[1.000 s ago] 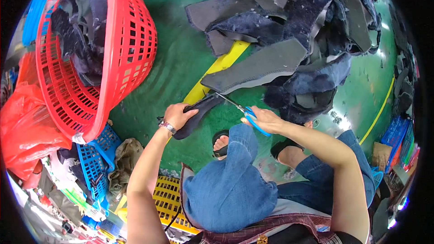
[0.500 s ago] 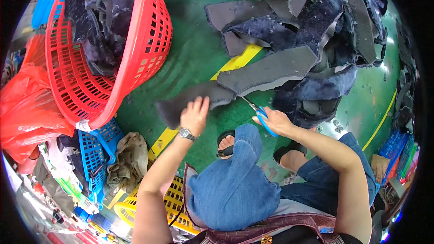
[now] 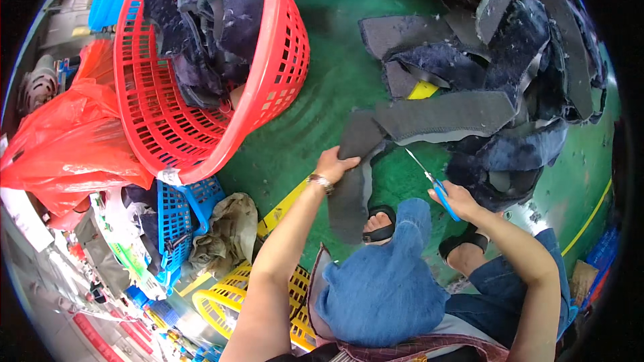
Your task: Manually cutting specific shoe component shapes from stacks of fabric scraps using scissors.
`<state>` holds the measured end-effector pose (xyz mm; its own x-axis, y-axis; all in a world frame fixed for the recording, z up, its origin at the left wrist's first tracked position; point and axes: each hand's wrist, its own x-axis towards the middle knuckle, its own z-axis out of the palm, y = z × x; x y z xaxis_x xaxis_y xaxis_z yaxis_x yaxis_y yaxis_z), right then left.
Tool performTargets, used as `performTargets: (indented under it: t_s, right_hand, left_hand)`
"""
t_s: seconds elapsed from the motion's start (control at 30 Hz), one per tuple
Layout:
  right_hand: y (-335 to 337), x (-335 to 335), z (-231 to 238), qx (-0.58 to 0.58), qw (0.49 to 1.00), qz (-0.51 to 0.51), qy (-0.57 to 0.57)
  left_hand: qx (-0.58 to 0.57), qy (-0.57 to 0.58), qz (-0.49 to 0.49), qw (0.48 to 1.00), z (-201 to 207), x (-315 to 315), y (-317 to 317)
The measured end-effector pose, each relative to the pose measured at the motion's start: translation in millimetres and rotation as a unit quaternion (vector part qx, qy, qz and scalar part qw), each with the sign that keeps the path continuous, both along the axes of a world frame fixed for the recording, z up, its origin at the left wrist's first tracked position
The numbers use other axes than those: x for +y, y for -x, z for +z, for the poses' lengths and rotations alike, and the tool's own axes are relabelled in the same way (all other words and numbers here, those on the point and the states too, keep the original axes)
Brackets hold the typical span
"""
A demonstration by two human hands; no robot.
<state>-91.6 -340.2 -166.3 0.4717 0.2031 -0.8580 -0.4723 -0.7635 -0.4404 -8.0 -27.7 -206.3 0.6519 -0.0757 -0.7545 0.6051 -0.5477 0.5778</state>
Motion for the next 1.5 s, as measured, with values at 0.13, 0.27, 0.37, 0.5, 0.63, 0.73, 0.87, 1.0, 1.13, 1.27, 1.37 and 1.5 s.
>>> performTargets:
  t_s: [0.13,0.27,0.37,0.5,0.63,0.73,0.87,1.0,1.13,1.27,1.37,1.5]
  right_hand:
    - [6,3,9,0.024,0.999,0.019,-0.032]
    - [17,11,-11,0.043,0.987,-0.074,-0.139]
    - [6,17,-9,0.068,0.974,-0.121,-0.178]
    - [-2,34,-3,0.044,0.976,-0.126,-0.174]
    - [-7,35,2,0.052,0.977,-0.126,-0.165]
    - [-8,33,12,0.078,0.984,-0.101,-0.127]
    - [-2,36,9,0.084,0.984,-0.094,-0.124]
    - [-4,58,-8,0.024,0.980,-0.145,-0.132]
    - [-13,51,-3,0.029,0.993,-0.079,-0.085]
    - [24,4,7,0.031,0.992,-0.091,-0.079]
    - [43,-38,17,0.096,0.983,-0.138,-0.078]
    - [54,-51,36,0.099,0.956,-0.248,-0.117]
  left_hand:
    - [0.098,0.115,0.117,0.982,23,10,-6]
    - [0.084,0.143,0.137,0.977,23,2,-9]
    - [0.069,0.152,0.159,0.973,26,-10,-12]
    - [0.055,0.162,0.150,0.974,37,1,-14]
    - [0.076,0.168,0.147,0.972,24,1,-7]
    - [0.091,0.180,0.162,0.966,21,-1,-5]
    - [0.094,0.176,0.164,0.966,23,-1,-5]
    - [0.076,0.173,0.158,0.969,22,3,-2]
    - [0.028,0.061,0.079,0.995,41,14,-7]
    - [-0.001,0.094,-0.074,0.993,107,-16,-35]
    - [-0.099,0.174,-0.242,0.949,111,-122,-75]
    - [-0.305,0.112,-0.363,0.873,-3,-201,-97]
